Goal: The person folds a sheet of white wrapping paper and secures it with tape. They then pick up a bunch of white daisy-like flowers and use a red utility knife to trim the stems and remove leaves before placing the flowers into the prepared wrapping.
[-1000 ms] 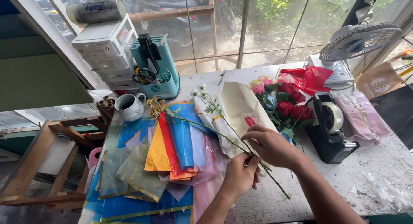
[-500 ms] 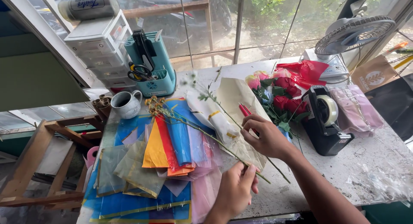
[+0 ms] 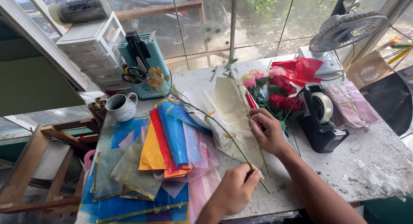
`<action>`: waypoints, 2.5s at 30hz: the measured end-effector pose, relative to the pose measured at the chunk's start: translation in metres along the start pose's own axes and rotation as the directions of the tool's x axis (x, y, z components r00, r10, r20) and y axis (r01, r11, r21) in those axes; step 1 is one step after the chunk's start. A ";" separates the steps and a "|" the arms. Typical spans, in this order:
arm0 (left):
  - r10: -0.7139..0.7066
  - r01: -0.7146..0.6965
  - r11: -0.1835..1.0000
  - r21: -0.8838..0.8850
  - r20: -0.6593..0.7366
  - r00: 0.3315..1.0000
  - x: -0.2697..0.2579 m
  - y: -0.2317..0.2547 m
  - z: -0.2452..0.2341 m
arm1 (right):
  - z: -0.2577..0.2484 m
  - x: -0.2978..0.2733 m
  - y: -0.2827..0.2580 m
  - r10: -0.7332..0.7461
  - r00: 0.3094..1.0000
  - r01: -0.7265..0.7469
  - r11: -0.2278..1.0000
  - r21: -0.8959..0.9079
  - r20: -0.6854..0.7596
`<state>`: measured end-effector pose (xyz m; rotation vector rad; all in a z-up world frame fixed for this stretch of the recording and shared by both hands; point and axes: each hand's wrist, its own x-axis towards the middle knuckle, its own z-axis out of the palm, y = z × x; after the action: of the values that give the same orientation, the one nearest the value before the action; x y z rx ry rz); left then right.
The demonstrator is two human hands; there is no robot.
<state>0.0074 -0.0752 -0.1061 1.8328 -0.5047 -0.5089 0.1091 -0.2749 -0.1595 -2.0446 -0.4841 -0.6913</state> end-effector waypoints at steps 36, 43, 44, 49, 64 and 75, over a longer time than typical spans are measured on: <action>0.365 -0.425 0.767 -0.481 -0.217 0.905 0.144 -0.035 -0.104 | -0.005 0.010 -0.027 -0.288 0.949 0.295 0.955 0.042 -0.127; 0.271 -0.411 0.699 -0.586 -0.314 0.910 0.144 -0.054 -0.112 | -0.004 0.004 -0.023 -0.105 0.987 0.113 0.992 0.059 -0.122; 0.268 -0.412 0.698 -0.586 -0.320 0.909 0.143 -0.053 -0.117 | -0.002 0.003 -0.022 -0.106 0.987 0.114 0.991 0.063 -0.117; 0.118 -0.470 0.676 -0.568 -0.547 0.829 0.136 -0.063 -0.134 | -0.007 -0.007 -0.005 0.191 0.940 -0.035 0.877 0.479 -0.281; 0.274 -0.695 0.701 -0.157 -0.841 0.466 0.131 -0.047 -0.122 | -0.034 0.004 0.001 0.299 0.764 0.049 0.856 0.514 -0.572; 0.356 -0.666 0.733 -0.135 -0.759 0.545 0.133 -0.052 -0.106 | 0.001 -0.011 -0.010 0.523 0.852 -0.294 0.473 0.831 0.004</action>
<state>0.1814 -0.0545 -0.1369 1.2157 -0.3540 0.4865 0.0951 -0.2693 -0.1609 -1.0751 -0.0790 -0.3055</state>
